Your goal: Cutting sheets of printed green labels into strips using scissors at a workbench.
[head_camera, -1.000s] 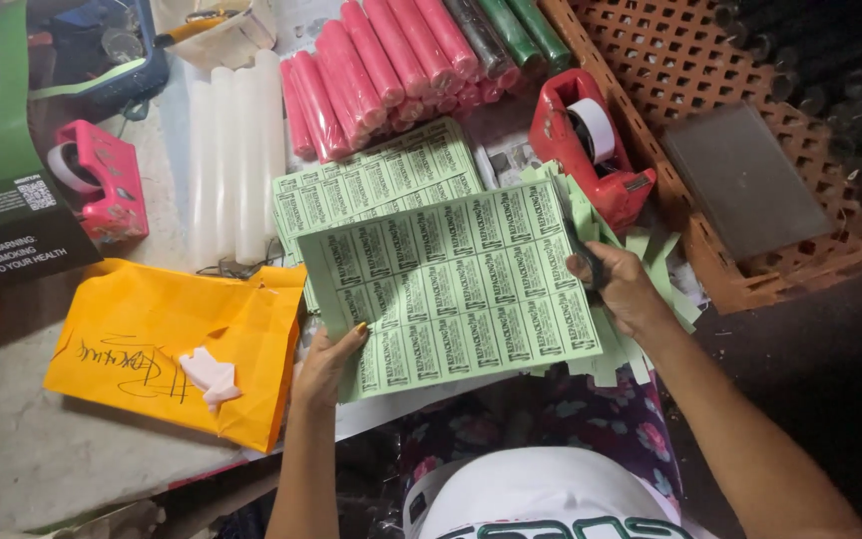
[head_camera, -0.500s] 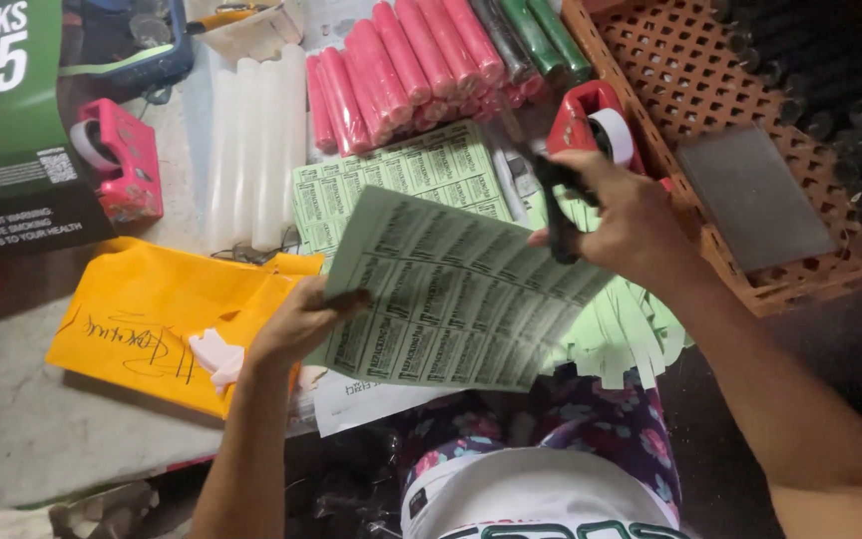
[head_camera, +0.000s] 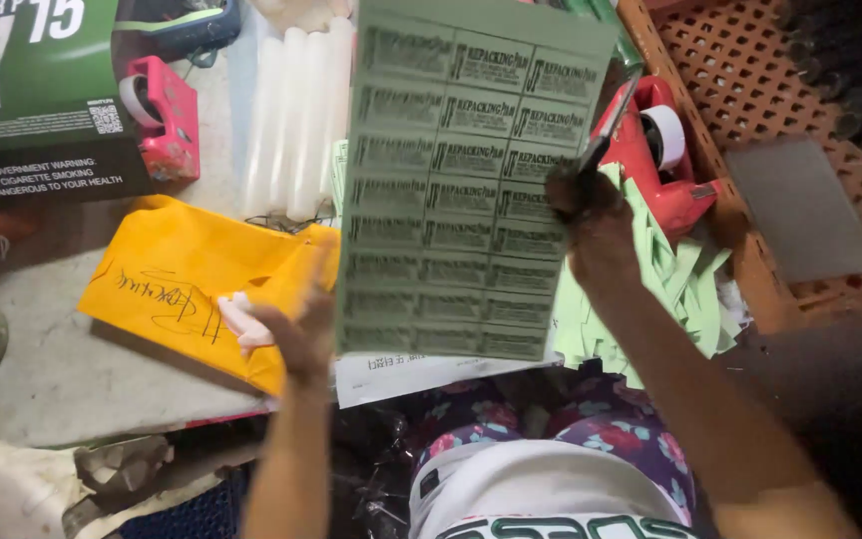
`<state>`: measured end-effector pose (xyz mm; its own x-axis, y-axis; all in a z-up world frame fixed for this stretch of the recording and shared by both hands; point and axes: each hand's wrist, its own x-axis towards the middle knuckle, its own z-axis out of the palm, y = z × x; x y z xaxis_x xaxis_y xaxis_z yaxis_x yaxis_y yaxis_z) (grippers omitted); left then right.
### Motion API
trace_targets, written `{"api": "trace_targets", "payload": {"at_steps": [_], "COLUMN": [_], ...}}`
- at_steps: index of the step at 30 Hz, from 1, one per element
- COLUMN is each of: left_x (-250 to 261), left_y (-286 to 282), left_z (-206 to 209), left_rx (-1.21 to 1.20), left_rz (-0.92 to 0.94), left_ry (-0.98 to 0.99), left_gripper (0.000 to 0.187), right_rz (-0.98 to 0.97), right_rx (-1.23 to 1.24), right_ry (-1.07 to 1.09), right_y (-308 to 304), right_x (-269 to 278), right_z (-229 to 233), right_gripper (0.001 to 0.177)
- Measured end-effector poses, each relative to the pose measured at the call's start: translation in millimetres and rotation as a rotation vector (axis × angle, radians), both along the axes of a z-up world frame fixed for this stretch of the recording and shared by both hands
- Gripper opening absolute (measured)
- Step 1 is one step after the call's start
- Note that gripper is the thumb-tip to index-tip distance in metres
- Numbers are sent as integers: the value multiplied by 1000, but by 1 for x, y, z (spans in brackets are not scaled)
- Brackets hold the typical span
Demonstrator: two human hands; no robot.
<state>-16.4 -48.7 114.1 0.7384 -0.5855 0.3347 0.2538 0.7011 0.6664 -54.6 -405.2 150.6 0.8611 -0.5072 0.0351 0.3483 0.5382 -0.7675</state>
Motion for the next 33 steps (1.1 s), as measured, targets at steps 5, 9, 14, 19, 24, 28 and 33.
{"api": "trace_targets", "payload": {"at_steps": [5, 9, 14, 19, 24, 28, 33], "left_x": [-103, -103, -106, -97, -80, -61, -17], "left_y": [-66, -91, -94, -71, -35, 4, 50], "left_z": [-61, -85, -98, -62, -61, -81, -97], "left_rx": [-202, 117, 498, 700, 796, 940, 916], "left_rz": [66, 463, 820, 994, 1110, 1076, 955], "left_ry": [569, 1093, 955, 838, 674, 534, 404], "left_gripper": [98, 45, 38, 40, 26, 31, 22], "right_rz": [-293, -270, 83, 252, 409, 500, 549], "right_rx": [25, -82, -266, -505, -607, -457, -436], "right_ry": [427, 612, 528, 572, 649, 620, 581], "right_y": [39, 66, 43, -6, -55, -65, -70], "right_x": [23, 16, -24, -77, -135, -169, -185], "right_z": [-94, -110, -84, -59, -59, -66, -74], "right_gripper": [38, 43, 37, 48, 54, 53, 51]}}
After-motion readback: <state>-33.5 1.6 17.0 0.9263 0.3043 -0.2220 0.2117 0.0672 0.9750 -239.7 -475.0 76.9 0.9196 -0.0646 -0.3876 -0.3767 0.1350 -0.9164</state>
